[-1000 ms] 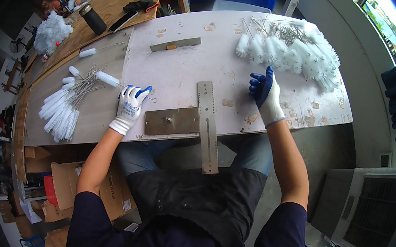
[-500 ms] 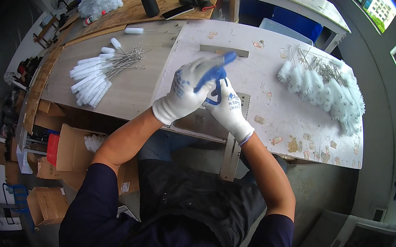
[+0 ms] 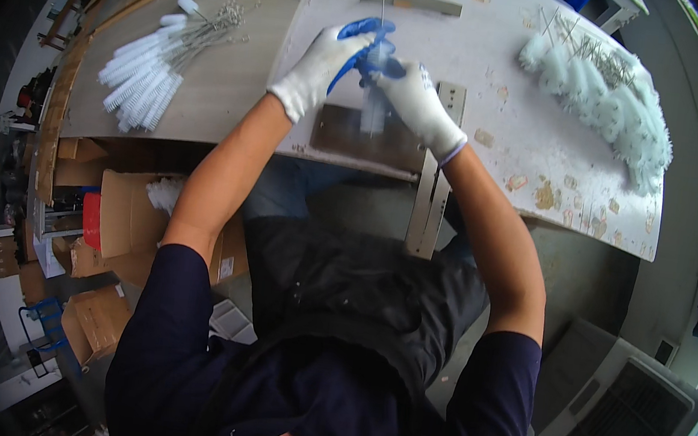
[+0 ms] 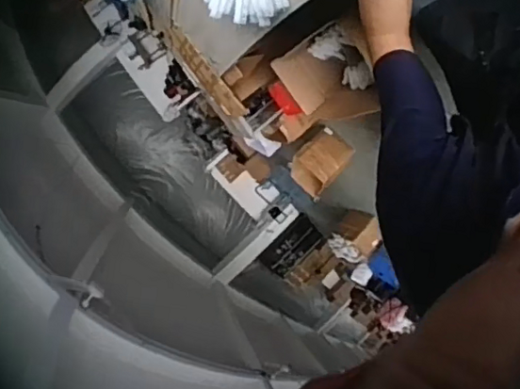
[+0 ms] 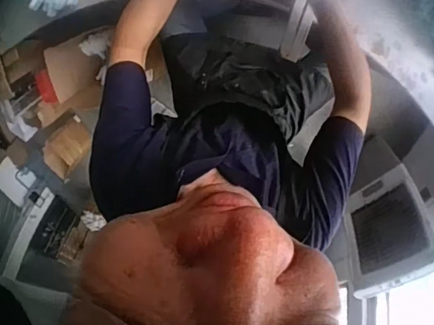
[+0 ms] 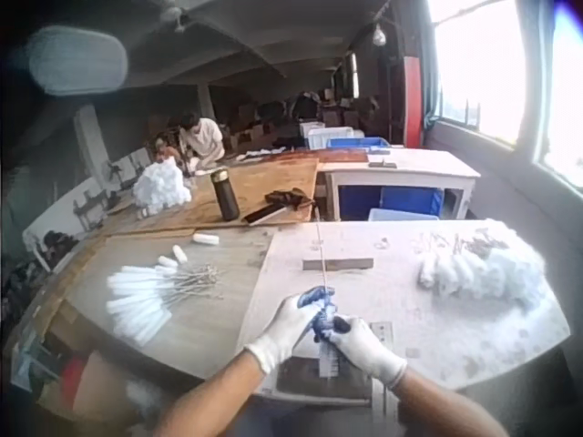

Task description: The person inserts white bristle heads onto metal wire rods using a wooden jig on a workbench. They repeatedly pick up a rod, align it with a bristle head, and push the assembly through the jig to secure the parts. The finished brushes are placed in a pile on the table.

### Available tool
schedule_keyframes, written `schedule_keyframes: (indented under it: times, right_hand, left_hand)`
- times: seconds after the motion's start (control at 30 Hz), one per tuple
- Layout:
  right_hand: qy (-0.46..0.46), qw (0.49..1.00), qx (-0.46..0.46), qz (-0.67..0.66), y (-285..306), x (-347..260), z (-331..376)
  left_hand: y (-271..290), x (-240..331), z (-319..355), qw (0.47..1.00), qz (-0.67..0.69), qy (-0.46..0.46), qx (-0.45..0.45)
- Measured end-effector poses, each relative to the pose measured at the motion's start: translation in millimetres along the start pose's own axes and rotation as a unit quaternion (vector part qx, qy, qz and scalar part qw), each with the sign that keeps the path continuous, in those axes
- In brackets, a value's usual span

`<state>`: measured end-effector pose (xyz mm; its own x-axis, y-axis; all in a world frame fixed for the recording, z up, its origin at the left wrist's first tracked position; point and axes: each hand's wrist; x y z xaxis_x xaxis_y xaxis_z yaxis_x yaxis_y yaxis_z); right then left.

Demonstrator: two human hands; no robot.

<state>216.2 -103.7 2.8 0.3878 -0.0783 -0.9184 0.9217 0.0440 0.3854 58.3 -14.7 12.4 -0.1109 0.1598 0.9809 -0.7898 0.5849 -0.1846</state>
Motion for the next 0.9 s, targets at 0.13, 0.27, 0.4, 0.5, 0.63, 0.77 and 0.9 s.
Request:
schedule_keyframes:
  times: [0.13, 0.27, 0.4, 0.5, 0.63, 0.77, 0.9]
  right_hand:
    - [-0.094, 0.991, 0.077, 0.052, -17, 5, -7]
    - [-0.113, 0.993, 0.036, 0.026, -9, -4, -7]
    - [-0.069, 0.986, 0.053, 0.144, -12, 10, -22]
    - [-0.063, 0.978, 0.065, 0.188, -15, 20, -28]
    - [-0.032, 0.966, 0.085, 0.242, -12, 30, -19]
    - [0.058, 0.944, 0.14, 0.295, 0, 30, 17]
    - [0.283, 0.858, 0.061, 0.424, 26, 21, 49]
  left_hand:
    - [-1, -17, -5, 0.998, 0.03, 0.01, 0.054]
    - [-7, -27, -15, 0.997, 0.04, 0.018, 0.064]
    - [-9, -30, -22, 0.995, 0.037, 0.015, 0.096]
    - [-8, -36, -26, 0.991, 0.069, 0.038, 0.105]
    - [0, -57, -34, 0.993, 0.102, 0.021, 0.06]
    - [9, -68, -39, 0.993, 0.117, 0.012, 0.024]
    - [2, -62, -33, 0.991, 0.123, 0.047, 0.037]
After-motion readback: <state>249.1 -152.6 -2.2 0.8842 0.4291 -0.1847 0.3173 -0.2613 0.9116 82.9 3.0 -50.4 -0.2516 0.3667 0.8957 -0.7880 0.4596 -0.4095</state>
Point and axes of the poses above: each hand's wrist, its own z-axis away from the middle knuckle, its own y-axis out of the back of the hand, x = y × z, and after that the axes turned 5 degrees about z, right-handed
